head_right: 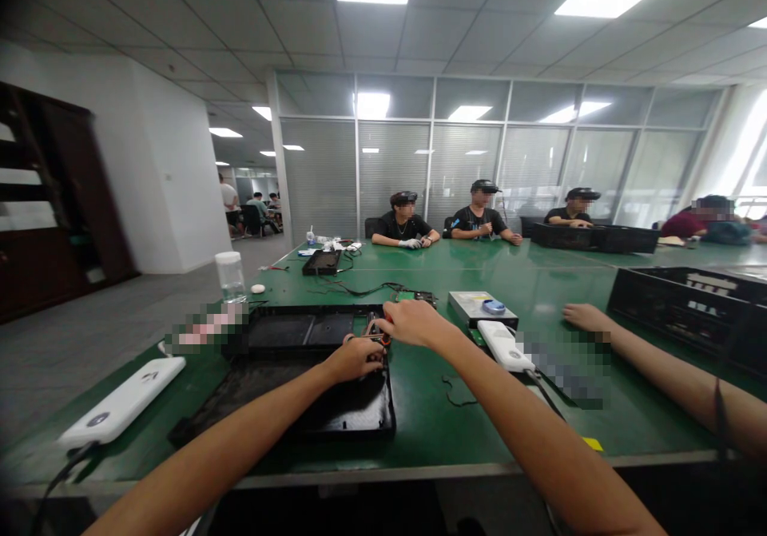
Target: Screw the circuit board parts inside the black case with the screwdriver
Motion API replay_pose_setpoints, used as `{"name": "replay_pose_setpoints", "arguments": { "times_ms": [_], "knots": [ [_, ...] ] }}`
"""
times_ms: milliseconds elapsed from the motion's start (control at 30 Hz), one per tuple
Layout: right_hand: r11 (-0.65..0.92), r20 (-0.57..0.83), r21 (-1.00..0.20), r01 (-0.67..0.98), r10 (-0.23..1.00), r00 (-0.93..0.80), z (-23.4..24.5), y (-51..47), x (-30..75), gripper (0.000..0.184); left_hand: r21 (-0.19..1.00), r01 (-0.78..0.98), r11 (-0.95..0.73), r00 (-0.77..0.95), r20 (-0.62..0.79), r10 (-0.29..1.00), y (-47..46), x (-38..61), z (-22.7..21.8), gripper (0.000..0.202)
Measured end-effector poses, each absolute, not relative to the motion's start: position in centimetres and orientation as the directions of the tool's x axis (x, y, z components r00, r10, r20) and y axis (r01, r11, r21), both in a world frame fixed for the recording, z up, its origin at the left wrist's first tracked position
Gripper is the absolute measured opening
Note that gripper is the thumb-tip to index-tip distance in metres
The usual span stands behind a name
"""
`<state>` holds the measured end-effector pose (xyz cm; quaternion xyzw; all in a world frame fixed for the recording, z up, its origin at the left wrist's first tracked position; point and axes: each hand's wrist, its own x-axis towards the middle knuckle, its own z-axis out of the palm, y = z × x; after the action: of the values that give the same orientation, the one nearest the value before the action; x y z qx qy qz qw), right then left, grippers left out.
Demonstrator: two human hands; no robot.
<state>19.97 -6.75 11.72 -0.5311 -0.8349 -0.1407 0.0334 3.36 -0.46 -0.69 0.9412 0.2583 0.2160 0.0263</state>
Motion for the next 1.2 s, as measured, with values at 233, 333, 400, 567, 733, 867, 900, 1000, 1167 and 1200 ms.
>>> {"name": "replay_pose_setpoints", "arguments": {
  "times_ms": [233, 333, 400, 567, 733, 867, 900, 1000, 1167, 1200],
  "knots": [
    [0.437, 0.256, 0.05, 0.898, 0.864, -0.434, 11.3, -6.3, 20.5, 0.04, 0.176, 0.455, -0.873, 0.778, 0.399, 0.486, -0.5, 3.4, -0.7, 0.015],
    [0.378, 0.297, 0.086, 0.922, 0.874, -0.386, 11.0, -6.1, 20.8, 0.05, 0.185, 0.451, -0.873, 0.778, 0.398, 0.487, -0.5, 3.4, -0.6, 0.013],
    [0.377, 0.316, 0.091, 0.922, 0.867, -0.386, 10.9, -6.0, 21.0, 0.048, 0.186, 0.446, -0.875, 0.779, 0.401, 0.482, -0.5, 3.4, -0.6, 0.014],
    [0.365, 0.287, 0.125, 0.923, 0.877, -0.385, 10.8, -5.7, 21.6, 0.048, 0.187, 0.443, -0.877, 0.773, 0.415, 0.479, -0.5, 3.3, -0.7, 0.014],
    [0.373, 0.302, 0.126, 0.919, 0.868, -0.393, 10.7, -5.9, 22.0, 0.041, 0.178, 0.459, -0.87, 0.774, 0.401, 0.49, -0.6, 3.3, -0.6, 0.014],
    [0.456, 0.321, 0.083, 0.886, 0.83, -0.457, 10.7, -5.9, 22.0, 0.035, 0.164, 0.457, -0.874, 0.779, 0.399, 0.483, -0.8, 3.3, -0.4, 0.012],
    [0.448, 0.343, 0.074, 0.891, 0.828, -0.444, 10.6, -5.6, 22.0, 0.038, 0.163, 0.459, -0.874, 0.778, 0.401, 0.483, -0.8, 3.3, -0.4, 0.012],
    [0.432, 0.443, -0.043, 0.901, 0.817, -0.37, 9.6, -4.2, 22.8, 0.042, 0.167, 0.458, -0.873, 0.775, 0.407, 0.484, -0.8, 3.3, -0.4, 0.015],
    [0.467, 0.536, -0.618, 0.632, 0.839, -0.096, 3.6, -0.2, 26.5, 0.041, 0.164, 0.434, -0.886, 0.796, 0.39, 0.462, -0.8, 3.2, -0.4, 0.018],
    [0.421, 0.482, -0.747, 0.514, 0.876, -0.017, 2.1, 0.4, 27.3, 0.041, 0.158, 0.426, -0.891, 0.804, 0.387, 0.453, -0.8, 3.2, -0.3, 0.018]
  ]
}}
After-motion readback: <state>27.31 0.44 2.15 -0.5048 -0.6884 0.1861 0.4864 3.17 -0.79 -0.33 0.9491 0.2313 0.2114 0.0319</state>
